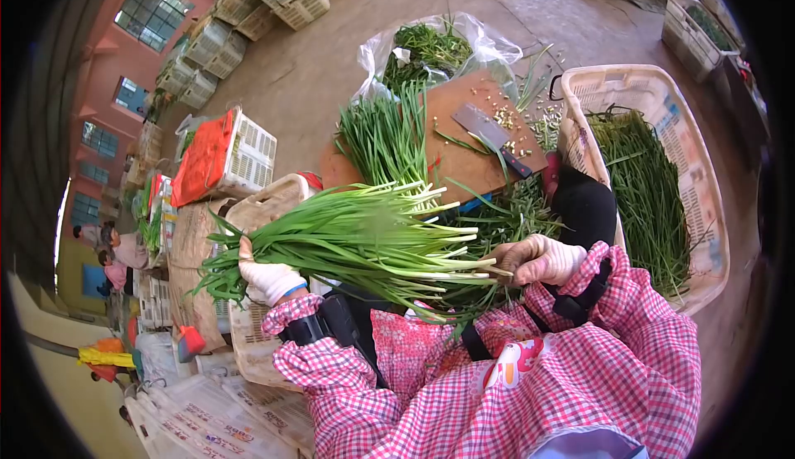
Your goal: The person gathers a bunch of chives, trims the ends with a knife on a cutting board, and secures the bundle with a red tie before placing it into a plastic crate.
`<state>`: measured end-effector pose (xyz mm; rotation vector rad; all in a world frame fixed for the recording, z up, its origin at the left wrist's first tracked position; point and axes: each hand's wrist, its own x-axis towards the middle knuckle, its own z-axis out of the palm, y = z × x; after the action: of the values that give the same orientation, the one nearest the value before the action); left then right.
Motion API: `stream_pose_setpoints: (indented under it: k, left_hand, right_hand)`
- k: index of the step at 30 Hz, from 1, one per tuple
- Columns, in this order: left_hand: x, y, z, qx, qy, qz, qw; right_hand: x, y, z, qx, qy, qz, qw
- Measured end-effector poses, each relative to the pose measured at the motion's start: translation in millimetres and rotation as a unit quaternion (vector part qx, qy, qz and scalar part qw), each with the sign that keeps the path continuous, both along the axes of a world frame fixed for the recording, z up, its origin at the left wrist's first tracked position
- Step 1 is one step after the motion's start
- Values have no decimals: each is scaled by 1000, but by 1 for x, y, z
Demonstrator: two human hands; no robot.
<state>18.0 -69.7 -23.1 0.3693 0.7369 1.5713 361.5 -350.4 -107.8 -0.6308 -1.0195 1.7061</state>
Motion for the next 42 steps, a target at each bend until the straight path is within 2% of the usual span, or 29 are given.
stream_pose_setpoints:
  k: [3, 5, 7, 9, 10, 11, 13, 15, 17, 19, 21, 22, 23, 24, 25, 27, 29, 31, 32, 33, 35, 36, 37, 38, 39, 41, 42]
  left_hand:
    - [-4, 1, 1, -35, -16, 33, 999]
    - [-48, 23, -22, -4, -18, -11, 1000]
    - [-45, 9, -2, -14, 39, 67, 997]
    - [-58, 11, -1, -50, 64, 101, 992]
    - [-65, 12, 1, -87, 85, 131, 984]
    - [-70, 12, 2, -85, 90, 132, 984]
    - [-65, 11, 6, -90, 103, 154, 979]
    - [-61, 6, 10, -92, 111, 182, 973]
    - [-58, -3, 14, -94, 118, 214, 965]
    - [-44, -15, 21, -83, 109, 240, 961]
    - [-46, -20, 20, -76, 123, 224, 964]
    - [-50, -19, 15, -43, 75, 158, 984]
    - [-59, -11, 6, -69, 80, 125, 987]
    - [-63, -8, -2, -58, 73, 115, 989]
    - [-62, -7, -3, -49, 67, 106, 991]
    - [-56, -10, -2, -61, 83, 110, 989]
    - [-46, -17, 4, -76, 85, 129, 985]
    - [-43, -18, 3, -68, 89, 135, 984]
    - [-44, -17, 2, -58, 71, 113, 989]
    - [-44, -18, 2, -47, 54, 93, 993]
    - [-41, -18, 2, -43, 69, 98, 992]
    - [-34, -22, 9, -47, 64, 104, 991]
    - [-29, -23, 12, -51, 58, 111, 991]
    - [-32, -21, 12, -41, 2, 69, 997]
    - [-40, -18, 7, -42, 3, 67, 997]
    - [-70, -4, -11, 11, 8, 0, 1000]
    - [-88, 7, -20, 42, -15, -39, 998]
  right_hand:
    - [14, -12, 10, 46, 11, -21, 999]
    - [32, -29, -7, 59, 35, -86, 994]
    - [46, -53, 10, -61, 7, -154, 986]
    - [58, -58, 6, -46, -163, -91, 981]
    - [56, -50, 8, 107, -399, -60, 909]
    - [48, -52, 15, 110, -578, -4, 809]
    - [12, -41, 20, 124, -725, 36, 677]
    - [-23, -24, 23, 168, -627, 27, 760]
    - [-58, -4, 28, 132, -578, 25, 805]
    - [-89, 19, 22, 104, -512, -32, 852]
    - [-118, 43, 4, 103, -462, -125, 872]
    - [-133, 59, -16, 111, -462, -168, 864]
    - [-145, 72, -26, 118, -460, -212, 854]
    - [-149, 82, -12, 67, -442, -168, 879]
    - [-156, 90, -13, 39, -422, -182, 887]
    - [-167, 96, -19, 66, -356, -277, 890]
    - [-170, 96, -21, 67, -340, -306, 887]
    - [-168, 91, -17, -15, -207, -286, 935]
    - [-167, 89, -19, -3, -128, -299, 946]
    - [-164, 87, -16, -5, -129, -301, 945]
    - [-160, 78, -8, -108, 44, -254, 960]
    - [-158, 76, -3, -51, 60, -285, 955]
    - [-149, 72, -1, -52, 60, -289, 954]
    - [-133, 65, -3, -57, 22, -168, 984]
    - [-120, 58, -3, -61, -16, -44, 997]
    - [-98, 42, -6, -24, -116, 27, 993]
    - [-84, 32, -4, -31, -206, 51, 977]
